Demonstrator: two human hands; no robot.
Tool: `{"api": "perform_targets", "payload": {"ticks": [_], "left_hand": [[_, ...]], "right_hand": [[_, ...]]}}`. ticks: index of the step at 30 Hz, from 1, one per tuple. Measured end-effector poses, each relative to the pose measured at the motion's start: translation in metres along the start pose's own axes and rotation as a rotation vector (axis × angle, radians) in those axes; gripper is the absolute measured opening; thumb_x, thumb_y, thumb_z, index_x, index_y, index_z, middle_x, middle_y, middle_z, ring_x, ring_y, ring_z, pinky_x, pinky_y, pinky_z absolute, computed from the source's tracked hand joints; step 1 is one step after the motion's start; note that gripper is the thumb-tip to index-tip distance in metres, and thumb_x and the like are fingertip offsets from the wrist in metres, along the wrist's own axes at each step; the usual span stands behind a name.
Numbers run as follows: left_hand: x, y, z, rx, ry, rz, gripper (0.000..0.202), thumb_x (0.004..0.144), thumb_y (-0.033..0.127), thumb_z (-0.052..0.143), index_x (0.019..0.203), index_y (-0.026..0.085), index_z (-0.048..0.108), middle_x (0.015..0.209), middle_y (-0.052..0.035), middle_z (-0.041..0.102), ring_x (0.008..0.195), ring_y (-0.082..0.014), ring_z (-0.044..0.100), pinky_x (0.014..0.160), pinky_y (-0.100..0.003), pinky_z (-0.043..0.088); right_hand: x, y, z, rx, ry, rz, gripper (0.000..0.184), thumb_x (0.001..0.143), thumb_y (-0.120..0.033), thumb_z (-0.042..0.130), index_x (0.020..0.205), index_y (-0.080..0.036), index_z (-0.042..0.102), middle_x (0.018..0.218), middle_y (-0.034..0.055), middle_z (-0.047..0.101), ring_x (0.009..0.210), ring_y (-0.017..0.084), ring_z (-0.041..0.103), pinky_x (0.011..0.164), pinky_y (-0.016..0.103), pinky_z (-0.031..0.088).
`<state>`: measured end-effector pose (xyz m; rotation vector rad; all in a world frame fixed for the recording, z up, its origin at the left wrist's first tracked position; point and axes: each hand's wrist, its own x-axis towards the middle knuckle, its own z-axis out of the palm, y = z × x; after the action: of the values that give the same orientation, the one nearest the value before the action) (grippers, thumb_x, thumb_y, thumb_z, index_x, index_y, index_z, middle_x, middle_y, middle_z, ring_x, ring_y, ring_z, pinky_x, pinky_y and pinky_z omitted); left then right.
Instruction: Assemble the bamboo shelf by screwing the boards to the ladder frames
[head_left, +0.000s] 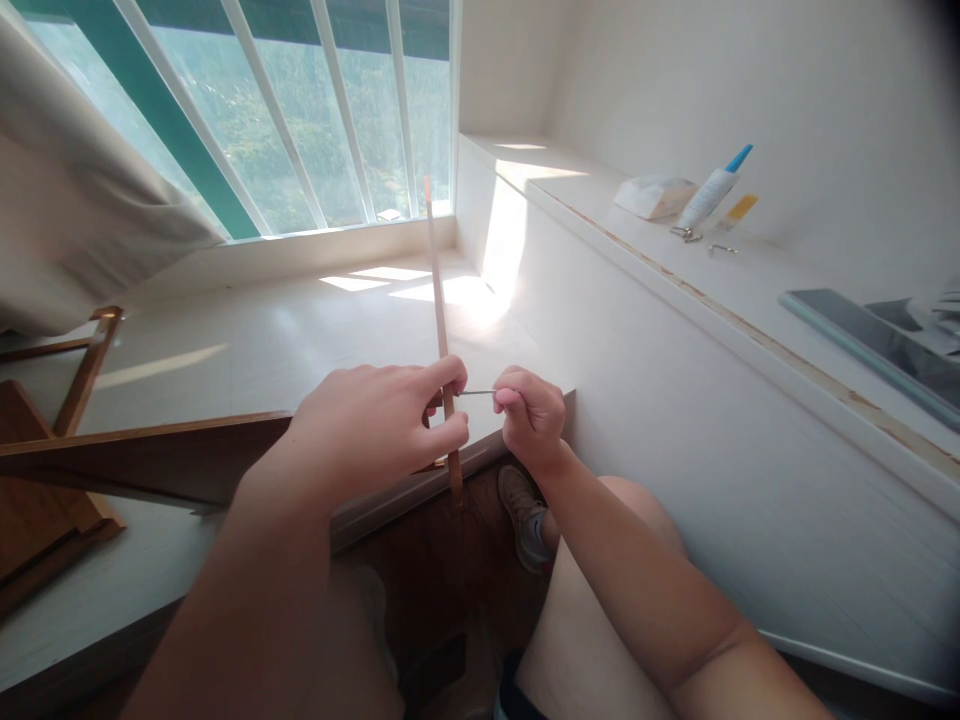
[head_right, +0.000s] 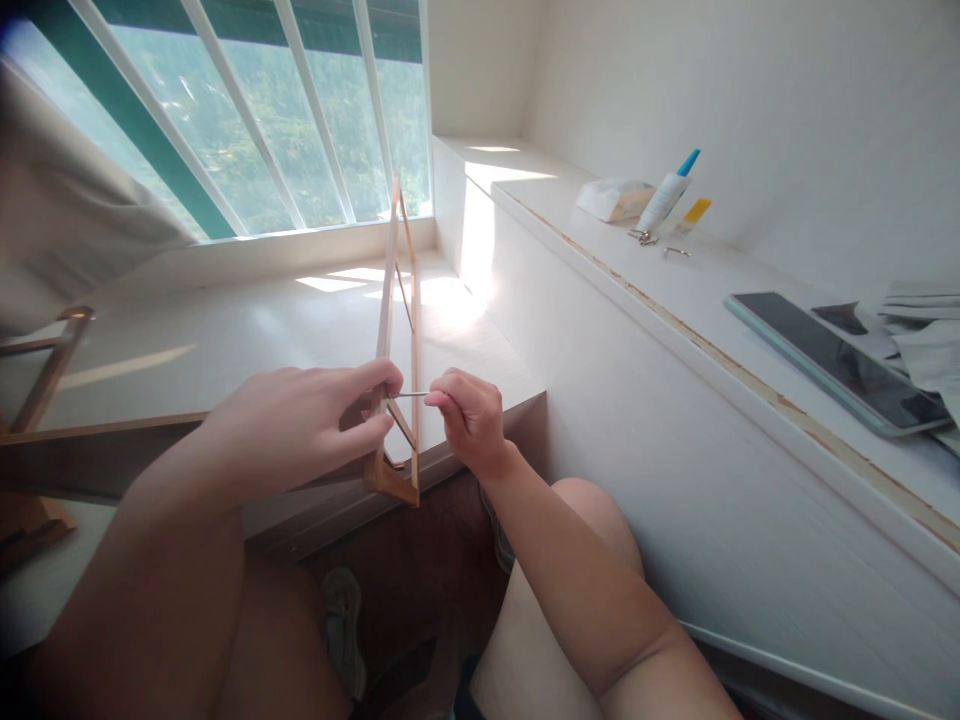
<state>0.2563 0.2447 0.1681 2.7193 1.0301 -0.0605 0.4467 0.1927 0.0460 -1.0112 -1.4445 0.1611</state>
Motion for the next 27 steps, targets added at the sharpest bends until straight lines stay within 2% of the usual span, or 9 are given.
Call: {"api": "perform_targets", "payload": {"ticks": [3, 6, 12, 16, 21, 27], "left_hand": [[0.0, 0.0, 0.0, 0.007, 0.002, 0.001, 0.025, 0.09, 0.053, 0.041, 0.106, 0.037, 0.052, 0.084, 0.0064, 0.07, 0.067, -0.0221, 0.059, 0.058, -0.031, 0.027], [0.001, 0.001, 0.0, 0.005, 0.004, -0.001, 0.025, 0.09, 0.053, 0.042, 0.105, 0.036, 0.052, 0.083, 0.0059, 0.07, 0.067, -0.0217, 0.059, 0.058, -0.031, 0.027], [0.001, 0.0, 0.0, 0.006, 0.004, -0.006, 0.025, 0.09, 0.052, 0.042, 0.105, 0.036, 0.053, 0.083, 0.0054, 0.07, 0.066, -0.0212, 0.058, 0.057, -0.031, 0.026], [0.0, 0.0, 0.001, -0.002, 0.001, 0.001, 0.026, 0.089, 0.052, 0.042, 0.105, 0.035, 0.053, 0.084, 0.0049, 0.071, 0.066, -0.0212, 0.059, 0.058, -0.031, 0.026], [0.001, -0.001, 0.002, -0.001, 0.014, 0.003, 0.026, 0.089, 0.052, 0.041, 0.106, 0.036, 0.054, 0.083, 0.0054, 0.071, 0.065, -0.0208, 0.059, 0.057, -0.031, 0.025], [0.0, -0.001, 0.001, 0.01, 0.007, 0.003, 0.026, 0.09, 0.053, 0.042, 0.104, 0.035, 0.053, 0.083, 0.0052, 0.071, 0.064, -0.0206, 0.058, 0.057, -0.031, 0.025]], "right_hand": [[0.003, -0.001, -0.002, 0.001, -0.016, -0.037, 0.032, 0.101, -0.037, 0.051, 0.074, -0.022, 0.057, 0.064, -0.0007, 0.05, 0.058, 0.013, 0.045, 0.056, 0.03, 0.035], [0.005, -0.003, -0.003, 0.012, -0.034, 0.0, 0.035, 0.101, -0.039, 0.051, 0.072, -0.021, 0.056, 0.063, -0.0011, 0.05, 0.057, 0.013, 0.045, 0.056, 0.03, 0.035], [0.005, -0.012, -0.002, 0.022, -0.035, 0.222, 0.047, 0.102, -0.044, 0.048, 0.062, -0.021, 0.051, 0.053, -0.0031, 0.047, 0.05, 0.011, 0.044, 0.053, 0.028, 0.035], [0.006, -0.021, 0.0, 0.04, -0.016, 0.314, 0.051, 0.101, -0.046, 0.05, 0.058, -0.02, 0.051, 0.048, -0.0037, 0.046, 0.047, 0.01, 0.044, 0.05, 0.027, 0.034], [0.005, -0.031, 0.006, 0.127, 0.064, 0.441, 0.055, 0.1, -0.048, 0.052, 0.053, -0.02, 0.049, 0.044, -0.0039, 0.044, 0.042, 0.009, 0.041, 0.046, 0.027, 0.033], [-0.005, -0.035, 0.019, 0.327, 0.158, 0.667, 0.056, 0.096, -0.055, 0.055, 0.052, -0.021, 0.046, 0.042, -0.0054, 0.041, 0.036, 0.009, 0.038, 0.038, 0.026, 0.029]]}}
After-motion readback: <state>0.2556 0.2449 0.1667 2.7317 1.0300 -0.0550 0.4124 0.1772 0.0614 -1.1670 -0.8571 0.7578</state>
